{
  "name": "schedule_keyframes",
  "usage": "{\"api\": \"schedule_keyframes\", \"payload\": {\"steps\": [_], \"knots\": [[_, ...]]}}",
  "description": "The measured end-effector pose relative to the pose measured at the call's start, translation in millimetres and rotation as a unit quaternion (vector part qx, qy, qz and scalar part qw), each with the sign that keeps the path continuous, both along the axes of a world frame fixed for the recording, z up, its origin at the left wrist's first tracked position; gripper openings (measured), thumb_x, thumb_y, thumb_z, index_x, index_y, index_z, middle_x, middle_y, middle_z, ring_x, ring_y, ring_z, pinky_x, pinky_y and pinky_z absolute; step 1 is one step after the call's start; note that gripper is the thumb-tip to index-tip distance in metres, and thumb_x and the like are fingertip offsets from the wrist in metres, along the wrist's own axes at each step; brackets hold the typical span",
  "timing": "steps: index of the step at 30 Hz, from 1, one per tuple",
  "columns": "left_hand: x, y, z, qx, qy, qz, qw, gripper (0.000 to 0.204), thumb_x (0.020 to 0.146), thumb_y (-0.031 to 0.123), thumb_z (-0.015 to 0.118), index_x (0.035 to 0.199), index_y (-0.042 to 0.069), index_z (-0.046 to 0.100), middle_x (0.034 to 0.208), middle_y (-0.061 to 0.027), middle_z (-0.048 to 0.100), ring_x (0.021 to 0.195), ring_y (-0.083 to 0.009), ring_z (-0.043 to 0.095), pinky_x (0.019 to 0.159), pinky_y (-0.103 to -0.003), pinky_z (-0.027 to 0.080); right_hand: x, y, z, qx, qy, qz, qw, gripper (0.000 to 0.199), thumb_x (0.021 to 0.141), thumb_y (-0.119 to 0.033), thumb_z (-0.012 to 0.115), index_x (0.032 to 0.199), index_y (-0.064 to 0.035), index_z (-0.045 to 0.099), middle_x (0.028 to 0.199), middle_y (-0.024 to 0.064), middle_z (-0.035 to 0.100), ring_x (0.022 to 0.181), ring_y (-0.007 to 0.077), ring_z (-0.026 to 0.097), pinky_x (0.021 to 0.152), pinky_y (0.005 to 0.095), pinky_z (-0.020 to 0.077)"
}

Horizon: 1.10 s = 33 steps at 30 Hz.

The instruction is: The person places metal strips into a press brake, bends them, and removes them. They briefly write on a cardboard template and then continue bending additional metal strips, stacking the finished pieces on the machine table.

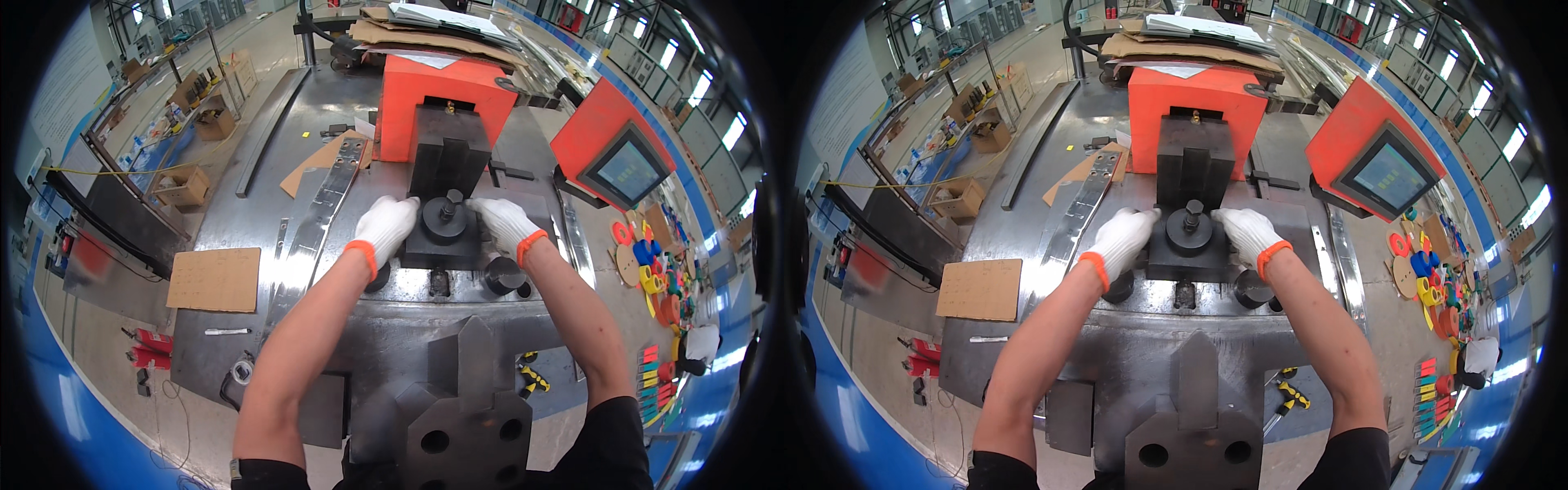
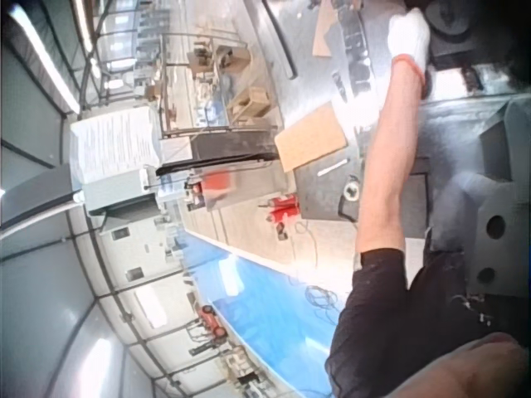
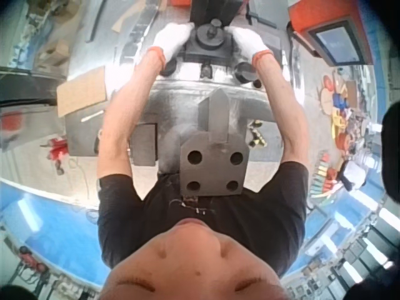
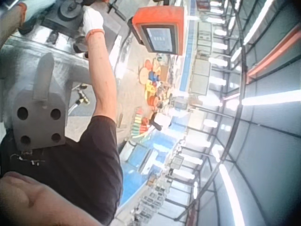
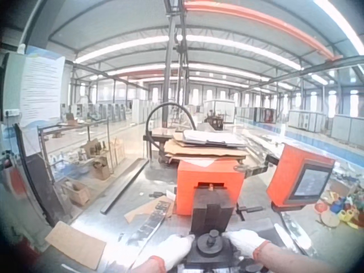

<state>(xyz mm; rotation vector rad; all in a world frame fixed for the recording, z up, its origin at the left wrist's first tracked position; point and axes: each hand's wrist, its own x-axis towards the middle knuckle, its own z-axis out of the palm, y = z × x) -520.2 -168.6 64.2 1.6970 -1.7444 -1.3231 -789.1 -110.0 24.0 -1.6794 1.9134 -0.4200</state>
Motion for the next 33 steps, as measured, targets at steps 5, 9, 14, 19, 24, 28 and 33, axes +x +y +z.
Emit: {"api": "schedule_keyframes", "payload": {"steps": [5, 9, 14, 19, 24, 28, 33], "knots": [[-13, 8, 30, 0.007, -0.039, -0.042, 0.998, 0.048, 0.092, 0.029, 0.054, 0.116, -0.007, 0.075, 0.114, -0.0321, 0.074, 0.113, -0.0445, 0.072, 0.099, -0.044, 0.055, 56, 10, 64, 0.099, -0.121, -0.192, 0.969, 0.057, 0.099, -0.045, 0.064, 0.139, -0.0032, 0.067, 0.131, 0.0257, 0.07, 0.119, 0.0394, 0.069, 0.094, 0.0492, 0.0562], [-14, -10, 17, 0.016, -0.089, -0.069, 0.994, 0.052, 0.093, 0.04, 0.062, 0.118, -0.003, 0.075, 0.106, -0.0245, 0.078, 0.098, -0.0376, 0.077, 0.087, -0.042, 0.057, 51, 4, 55, 0.12, -0.158, -0.243, 0.95, 0.066, 0.097, -0.052, 0.064, 0.138, -0.0006, 0.067, 0.136, 0.0284, 0.067, 0.12, 0.0406, 0.068, 0.096, 0.0481, 0.0563], [-20, -16, 8, 0.012, -0.105, -0.086, 0.991, 0.049, 0.093, 0.037, 0.062, 0.117, -0.003, 0.075, 0.102, -0.0234, 0.078, 0.091, -0.0364, 0.077, 0.083, -0.041, 0.058, 43, 2, 43, 0.07, 0.067, -0.057, 0.994, 0.038, 0.101, -0.022, 0.063, 0.137, -0.0111, 0.068, 0.114, 0.0229, 0.074, 0.102, 0.0411, 0.074, 0.086, 0.049, 0.0603], [-20, -5, 21, 0.039, -0.027, -0.037, 0.998, 0.043, 0.087, 0.021, 0.054, 0.112, -0.005, 0.076, 0.113, -0.0309, 0.075, 0.113, -0.0458, 0.072, 0.098, -0.045, 0.056, 40, 3, 29, -0.002, 0.151, 0.016, 0.988, 0.043, 0.094, -0.001, 0.067, 0.134, -0.0169, 0.068, 0.104, 0.0185, 0.076, 0.097, 0.0422, 0.075, 0.084, 0.0505, 0.0609], [-23, -6, 7, 0.013, -0.009, -0.029, 0.999, 0.044, 0.089, 0.026, 0.054, 0.11, -0.006, 0.076, 0.11, -0.0321, 0.074, 0.112, -0.0472, 0.071, 0.098, -0.046, 0.055, 22, 1, 3, -0.03, 0.1, 0.008, 0.994, 0.051, 0.089, 0.004, 0.069, 0.136, -0.0159, 0.067, 0.107, 0.0187, 0.076, 0.101, 0.0429, 0.074, 0.086, 0.0514, 0.0607], [-25, -4, 6, 0.052, 0.019, -0.021, 0.998, 0.046, 0.09, 0.03, 0.055, 0.11, -0.006, 0.076, 0.11, -0.0333, 0.073, 0.111, -0.0478, 0.071, 0.098, -0.047, 0.054, 15, 2, -1, -0.011, -0.077, -0.131, 0.988, 0.049, 0.09, -0.017, 0.077, 0.138, -0.0096, 0.067, 0.114, 0.0209, 0.074, 0.104, 0.0382, 0.073, 0.086, 0.048, 0.0583], [-16, -5, -11, 0.037, 0.025, 0.022, 0.999, 0.048, 0.091, 0.034, 0.064, 0.114, -0.007, 0.074, 0.108, -0.0296, 0.075, 0.105, -0.0419, 0.073, 0.09, -0.045, 0.056, 65, 6, 46, 0.07, -0.286, -0.353, 0.888, 0.076, 0.086, -0.05, 0.082, 0.136, 0.0047, 0.066, 0.125, 0.0217, 0.069, 0.108, 0.0284, 0.066, 0.086, 0.0446, 0.0534]]}}
